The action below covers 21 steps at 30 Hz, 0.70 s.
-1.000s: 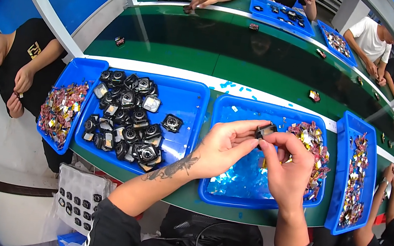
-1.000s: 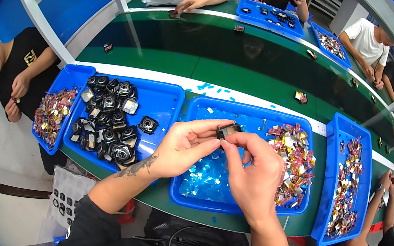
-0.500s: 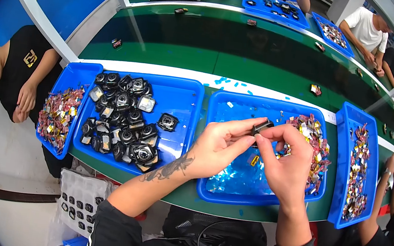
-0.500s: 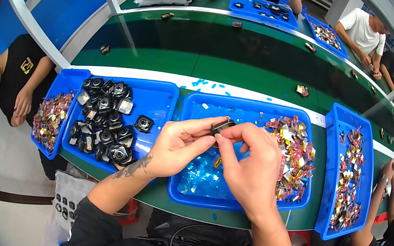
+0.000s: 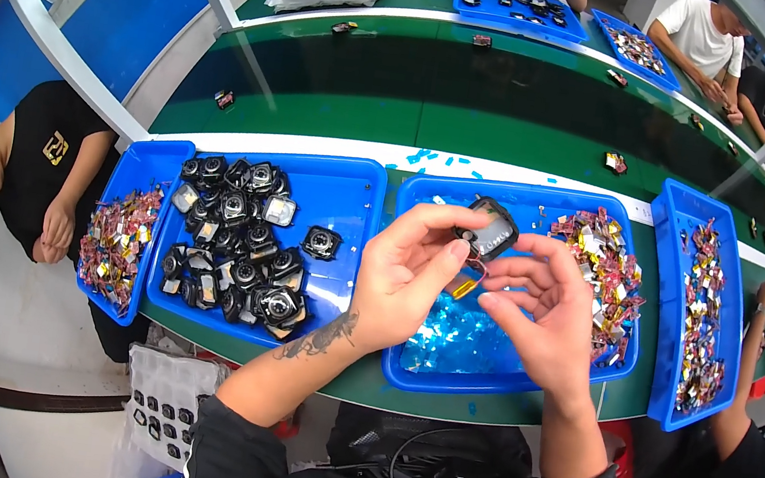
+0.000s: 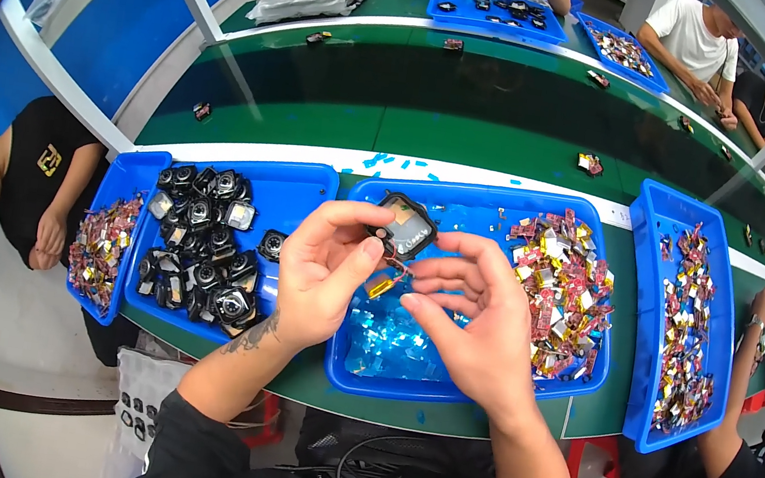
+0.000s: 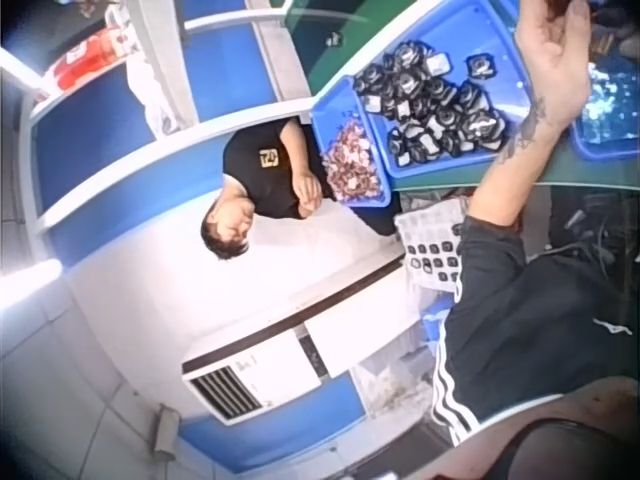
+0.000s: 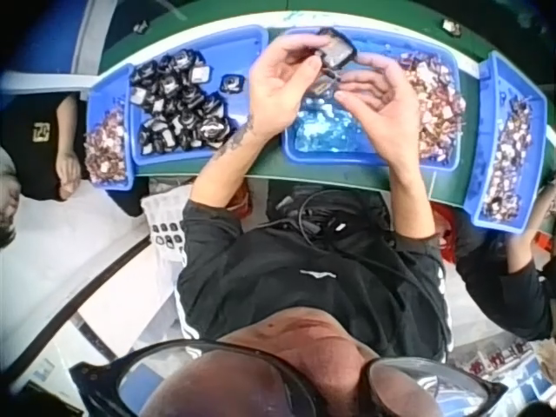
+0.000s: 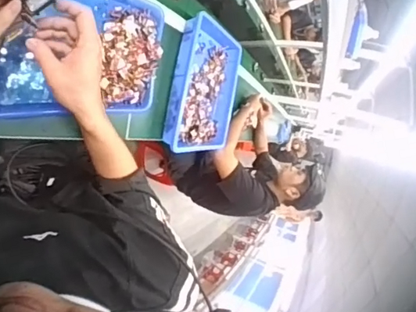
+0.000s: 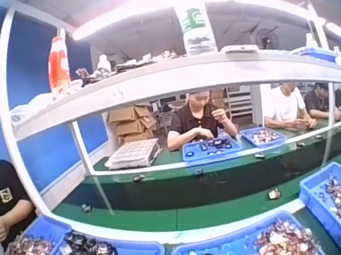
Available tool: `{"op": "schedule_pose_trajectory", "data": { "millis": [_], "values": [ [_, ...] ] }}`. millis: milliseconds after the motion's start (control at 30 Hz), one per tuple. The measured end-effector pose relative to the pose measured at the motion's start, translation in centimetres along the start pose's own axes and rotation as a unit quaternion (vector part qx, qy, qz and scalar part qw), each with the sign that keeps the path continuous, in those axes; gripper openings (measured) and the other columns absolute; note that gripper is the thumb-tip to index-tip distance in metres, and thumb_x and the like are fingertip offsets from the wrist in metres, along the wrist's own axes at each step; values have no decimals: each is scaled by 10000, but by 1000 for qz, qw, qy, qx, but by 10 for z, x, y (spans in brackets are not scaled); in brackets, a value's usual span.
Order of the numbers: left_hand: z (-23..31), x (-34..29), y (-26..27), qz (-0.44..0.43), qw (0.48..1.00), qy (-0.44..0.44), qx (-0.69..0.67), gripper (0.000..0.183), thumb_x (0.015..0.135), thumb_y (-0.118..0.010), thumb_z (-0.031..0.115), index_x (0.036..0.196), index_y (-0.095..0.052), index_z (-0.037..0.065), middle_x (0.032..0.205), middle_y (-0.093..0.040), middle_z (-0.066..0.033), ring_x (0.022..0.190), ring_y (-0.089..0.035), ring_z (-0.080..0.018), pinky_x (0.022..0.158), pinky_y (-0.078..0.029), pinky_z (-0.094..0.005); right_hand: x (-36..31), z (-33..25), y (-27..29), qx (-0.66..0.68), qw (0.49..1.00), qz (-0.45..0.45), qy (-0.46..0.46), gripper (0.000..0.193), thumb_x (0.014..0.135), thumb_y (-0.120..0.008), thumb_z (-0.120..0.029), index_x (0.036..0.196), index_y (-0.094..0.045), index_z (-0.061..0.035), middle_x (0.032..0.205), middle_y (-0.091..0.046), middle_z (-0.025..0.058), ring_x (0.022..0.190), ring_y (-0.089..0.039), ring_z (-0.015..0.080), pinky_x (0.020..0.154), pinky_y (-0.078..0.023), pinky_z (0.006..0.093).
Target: The recorder is assembling small plastic components, possibly watch or toy parts, at a factory production line.
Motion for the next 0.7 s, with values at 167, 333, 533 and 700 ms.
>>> {"op": "schedule_pose_trajectory", "data": {
  "millis": [167, 333, 533, 700],
  "values": [
    [8, 3, 3, -26, 951, -114, 286, 256, 902, -545, -75, 1114, -668, -2, 1190, -618, -177, 1067, -644, -254, 905, -505, -319, 0, 3, -4, -186, 949, 125, 220, 256, 764, -736, 58, 980, -612, -2, 870, -671, 91, 795, -676, 174, 718, -542, 282],
    [12, 6, 0, -77, 916, -175, 354, 281, 775, -712, -58, 1052, -700, -16, 1170, -652, -174, 995, -682, -265, 807, -570, -322, -5, -4, 5, -320, 851, 133, 395, 305, 702, -755, 100, 964, -627, 13, 874, -656, 107, 745, -661, 194, 680, -535, 294],
    [8, 5, -1, -71, 878, -255, 398, 181, 699, -787, -28, 867, -724, -9, 1066, -702, -145, 856, -710, -238, 702, -575, -297, -17, -3, 15, -21, 992, 83, 87, 247, 802, -710, 74, 1027, -617, 33, 1044, -607, 95, 918, -628, 135, 773, -555, 256],
    [9, 4, -4, -102, 869, -268, 404, 177, 706, -784, -25, 871, -722, -4, 1060, -700, -142, 851, -709, -242, 716, -581, -312, -18, -4, 23, -22, 997, 42, 57, 129, 830, -680, 62, 947, -646, 18, 975, -627, 100, 845, -637, 148, 722, -550, 270]
  ]
}}
Point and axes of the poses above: each hand's wrist, its own x-axis towards the middle knuckle, its own y-axis out of the back of the hand, z = x × y, the point moved 1 cm from there along x, towards the middle knuckle
